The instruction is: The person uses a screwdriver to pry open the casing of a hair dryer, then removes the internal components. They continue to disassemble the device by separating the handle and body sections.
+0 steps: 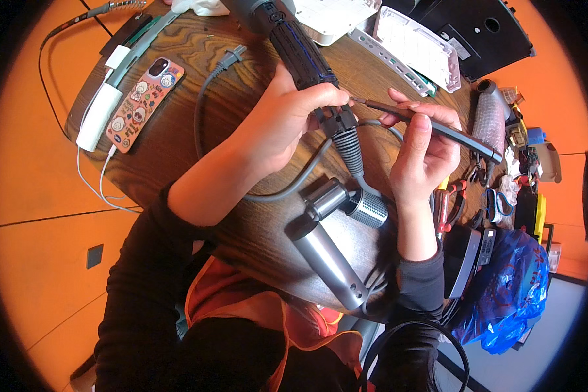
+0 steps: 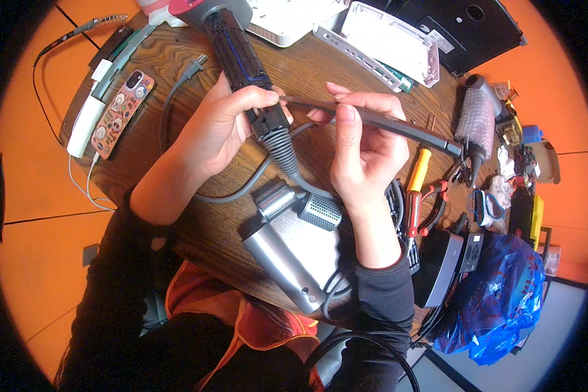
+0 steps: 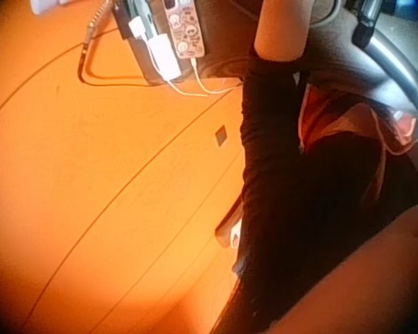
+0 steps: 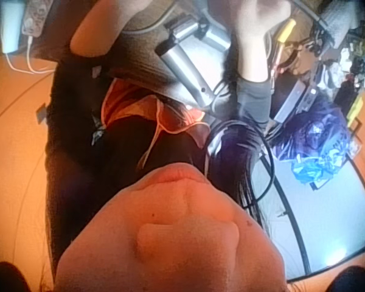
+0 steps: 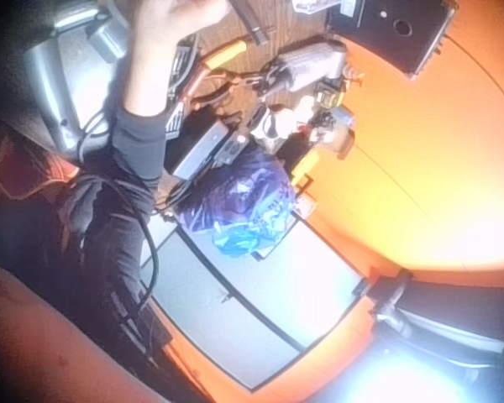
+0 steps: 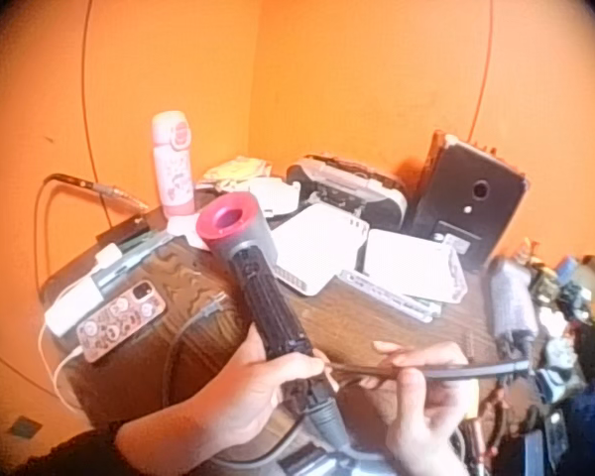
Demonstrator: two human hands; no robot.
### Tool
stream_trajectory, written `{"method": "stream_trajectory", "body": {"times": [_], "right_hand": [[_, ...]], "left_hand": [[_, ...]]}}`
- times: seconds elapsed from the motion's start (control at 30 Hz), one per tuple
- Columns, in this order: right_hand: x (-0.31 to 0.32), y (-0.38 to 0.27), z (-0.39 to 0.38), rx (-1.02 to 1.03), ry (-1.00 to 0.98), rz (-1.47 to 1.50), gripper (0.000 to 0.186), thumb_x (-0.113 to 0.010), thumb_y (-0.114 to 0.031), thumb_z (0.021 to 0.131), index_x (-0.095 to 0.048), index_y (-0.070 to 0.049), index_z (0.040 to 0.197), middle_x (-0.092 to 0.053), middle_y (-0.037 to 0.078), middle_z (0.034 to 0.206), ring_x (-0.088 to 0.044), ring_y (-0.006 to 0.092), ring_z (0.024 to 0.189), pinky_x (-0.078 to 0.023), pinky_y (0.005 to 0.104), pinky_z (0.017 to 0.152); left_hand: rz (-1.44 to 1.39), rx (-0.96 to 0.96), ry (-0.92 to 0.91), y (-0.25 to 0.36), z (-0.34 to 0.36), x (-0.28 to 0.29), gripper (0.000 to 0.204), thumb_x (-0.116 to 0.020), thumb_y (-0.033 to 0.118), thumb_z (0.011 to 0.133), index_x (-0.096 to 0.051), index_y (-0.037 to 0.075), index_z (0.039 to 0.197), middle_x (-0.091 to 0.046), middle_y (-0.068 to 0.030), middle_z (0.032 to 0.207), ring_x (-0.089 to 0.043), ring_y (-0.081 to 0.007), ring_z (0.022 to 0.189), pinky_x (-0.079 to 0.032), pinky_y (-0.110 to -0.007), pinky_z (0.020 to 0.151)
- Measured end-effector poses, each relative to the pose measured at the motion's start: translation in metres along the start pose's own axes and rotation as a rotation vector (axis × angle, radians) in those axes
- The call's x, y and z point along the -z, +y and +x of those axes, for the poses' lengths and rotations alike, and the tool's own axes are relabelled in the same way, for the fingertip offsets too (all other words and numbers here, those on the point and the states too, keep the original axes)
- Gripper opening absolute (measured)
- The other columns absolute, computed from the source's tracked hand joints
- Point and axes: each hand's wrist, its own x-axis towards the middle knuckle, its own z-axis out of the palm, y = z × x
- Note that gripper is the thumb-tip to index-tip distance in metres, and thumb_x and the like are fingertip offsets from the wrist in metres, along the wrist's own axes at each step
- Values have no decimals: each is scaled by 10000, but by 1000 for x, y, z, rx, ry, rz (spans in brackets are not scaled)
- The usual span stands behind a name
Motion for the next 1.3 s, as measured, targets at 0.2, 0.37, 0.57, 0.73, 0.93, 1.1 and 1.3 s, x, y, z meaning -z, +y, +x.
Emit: {"method": "stream_trajectory", "body": {"times": [0.2,0.37,0.57,0.73,0.93,1.1,1.3], "right_hand": [[3,1,1,24,28,45,81,-453,-20,887,-437,32,946,-568,228,947,-608,178,696,-511,274,650],[3,2,1,31,0,46,77,-453,-10,884,-445,38,945,-562,227,951,-607,178,691,-515,273,650],[1,3,0,20,4,40,72,-458,-5,882,-454,43,936,-562,218,951,-604,176,684,-516,273,645],[1,2,1,-32,20,37,68,-470,-9,882,-461,41,927,-579,201,921,-602,175,666,-511,267,629],[1,0,3,-108,32,33,64,-482,-9,878,-462,34,921,-593,178,886,-602,172,666,-509,272,642],[-1,0,3,-159,23,50,57,-487,-17,878,-460,13,919,-587,132,826,-598,165,694,-497,310,748],[-1,2,4,-151,35,79,69,-462,-65,901,-461,1,920,-582,115,769,-592,159,702,-487,312,761]], "left_hand": [[0,8,-11,1,0,0,344,-589,61,764,-371,32,1029,-544,-112,884,-584,-213,816,-476,-341,758],[0,3,-8,2,0,-1,350,-590,62,762,-371,32,1033,-547,-112,884,-584,-211,816,-476,-338,758],[9,-2,-22,1,0,0,360,-594,67,762,-370,31,1042,-548,-112,885,-584,-209,816,-477,-336,755],[13,3,-25,2,0,1,374,-596,62,762,-366,29,1055,-548,-111,887,-580,-206,821,-478,-334,754],[24,-12,-11,0,0,0,383,-598,55,761,-362,27,1062,-549,-114,892,-580,-206,825,-480,-333,754],[27,-15,5,-1,1,2,377,-597,60,765,-361,32,1056,-555,-112,883,-587,-205,809,-483,-333,749],[32,-36,-7,-2,2,2,368,-585,64,779,-356,35,1066,-565,-115,887,-594,-208,812,-493,-338,747]]}}
